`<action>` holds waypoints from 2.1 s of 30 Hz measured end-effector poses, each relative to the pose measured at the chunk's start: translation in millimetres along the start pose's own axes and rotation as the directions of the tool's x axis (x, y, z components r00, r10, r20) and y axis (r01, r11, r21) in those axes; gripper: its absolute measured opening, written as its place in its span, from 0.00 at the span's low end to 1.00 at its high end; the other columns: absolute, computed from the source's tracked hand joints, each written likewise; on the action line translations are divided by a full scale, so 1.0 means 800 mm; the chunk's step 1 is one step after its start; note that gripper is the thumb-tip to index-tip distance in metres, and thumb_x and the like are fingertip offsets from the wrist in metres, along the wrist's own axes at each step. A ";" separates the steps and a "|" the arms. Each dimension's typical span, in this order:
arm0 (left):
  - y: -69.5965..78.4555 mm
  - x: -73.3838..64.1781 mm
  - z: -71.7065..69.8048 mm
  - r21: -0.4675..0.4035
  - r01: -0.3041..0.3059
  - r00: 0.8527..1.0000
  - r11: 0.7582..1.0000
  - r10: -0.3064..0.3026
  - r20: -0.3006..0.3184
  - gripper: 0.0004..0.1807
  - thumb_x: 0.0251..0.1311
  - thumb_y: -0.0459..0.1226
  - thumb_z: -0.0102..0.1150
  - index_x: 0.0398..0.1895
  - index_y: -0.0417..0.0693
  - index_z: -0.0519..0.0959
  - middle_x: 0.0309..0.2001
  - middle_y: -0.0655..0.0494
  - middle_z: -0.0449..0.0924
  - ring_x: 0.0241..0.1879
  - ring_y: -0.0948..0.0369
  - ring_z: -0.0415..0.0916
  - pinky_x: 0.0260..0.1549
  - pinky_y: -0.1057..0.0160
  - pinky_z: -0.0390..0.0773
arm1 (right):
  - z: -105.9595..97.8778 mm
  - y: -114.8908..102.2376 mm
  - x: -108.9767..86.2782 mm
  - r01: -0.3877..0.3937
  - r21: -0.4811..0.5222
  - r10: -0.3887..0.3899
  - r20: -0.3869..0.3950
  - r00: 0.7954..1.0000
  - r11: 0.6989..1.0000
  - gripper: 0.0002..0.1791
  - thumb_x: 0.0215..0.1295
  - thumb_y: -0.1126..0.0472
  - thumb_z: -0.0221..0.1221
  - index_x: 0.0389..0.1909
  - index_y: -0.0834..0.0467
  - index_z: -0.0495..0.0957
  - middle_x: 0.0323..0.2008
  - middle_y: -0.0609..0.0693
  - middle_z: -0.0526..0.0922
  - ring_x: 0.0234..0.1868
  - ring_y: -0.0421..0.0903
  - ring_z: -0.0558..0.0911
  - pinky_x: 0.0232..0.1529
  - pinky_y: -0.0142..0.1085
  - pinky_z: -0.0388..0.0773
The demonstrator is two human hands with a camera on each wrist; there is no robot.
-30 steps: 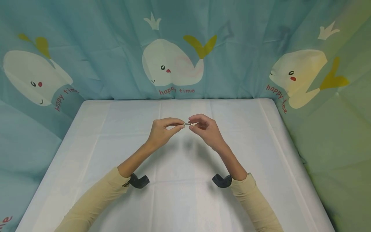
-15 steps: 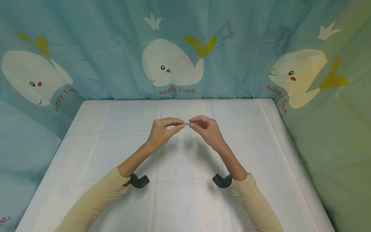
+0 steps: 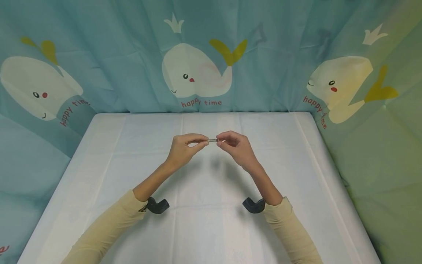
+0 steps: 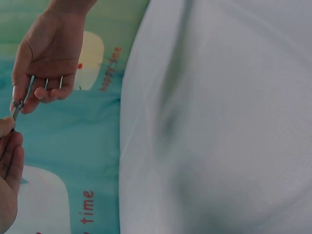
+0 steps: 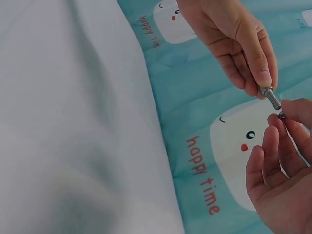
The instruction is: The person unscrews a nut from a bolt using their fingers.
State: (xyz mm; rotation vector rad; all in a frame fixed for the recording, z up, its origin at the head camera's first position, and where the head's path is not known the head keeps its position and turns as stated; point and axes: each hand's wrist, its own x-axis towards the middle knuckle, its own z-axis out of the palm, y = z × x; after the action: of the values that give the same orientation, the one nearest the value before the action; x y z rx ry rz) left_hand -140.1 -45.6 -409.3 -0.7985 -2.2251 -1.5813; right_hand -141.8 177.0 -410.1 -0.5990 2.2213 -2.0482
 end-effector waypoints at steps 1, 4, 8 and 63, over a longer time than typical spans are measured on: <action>-0.001 -0.001 0.000 0.000 0.004 1.000 1.000 -0.004 0.000 0.05 0.58 0.29 0.70 0.37 0.37 0.88 0.36 0.51 0.88 0.36 0.62 0.84 0.41 0.67 0.83 | 0.000 0.001 0.000 -0.007 -0.001 0.007 0.003 1.000 1.000 0.11 0.67 0.71 0.62 0.48 0.72 0.80 0.40 0.56 0.84 0.37 0.43 0.83 0.42 0.33 0.81; -0.003 -0.003 0.000 0.007 0.020 1.000 1.000 -0.020 0.003 0.05 0.58 0.29 0.70 0.37 0.38 0.88 0.36 0.52 0.88 0.36 0.62 0.84 0.40 0.67 0.83 | -0.001 0.006 -0.001 -0.030 -0.011 0.031 0.010 0.999 0.999 0.12 0.67 0.70 0.63 0.49 0.71 0.80 0.40 0.59 0.84 0.38 0.43 0.83 0.44 0.33 0.81; -0.007 -0.006 0.000 0.021 0.045 0.999 0.999 -0.045 0.010 0.05 0.58 0.30 0.71 0.38 0.39 0.88 0.35 0.52 0.88 0.36 0.62 0.84 0.40 0.67 0.83 | -0.003 0.013 -0.002 -0.052 -0.056 0.052 0.012 0.999 0.997 0.12 0.67 0.68 0.64 0.48 0.69 0.81 0.40 0.55 0.86 0.39 0.48 0.83 0.43 0.34 0.82; -0.106 -0.060 0.015 0.211 0.334 0.934 0.919 -0.353 0.061 0.04 0.59 0.30 0.70 0.36 0.39 0.88 0.35 0.50 0.87 0.35 0.57 0.85 0.37 0.62 0.84 | -0.011 0.116 -0.001 -0.095 -0.617 0.151 0.039 0.988 0.781 0.06 0.64 0.65 0.66 0.41 0.60 0.86 0.36 0.49 0.86 0.39 0.46 0.83 0.44 0.43 0.79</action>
State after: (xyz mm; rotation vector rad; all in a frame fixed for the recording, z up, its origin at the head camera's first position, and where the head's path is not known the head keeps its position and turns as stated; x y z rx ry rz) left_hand -150.9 -67.9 -504.4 -0.4540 -2.6602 -1.4537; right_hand -165.6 189.1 -499.6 -0.5352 2.7762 -1.1717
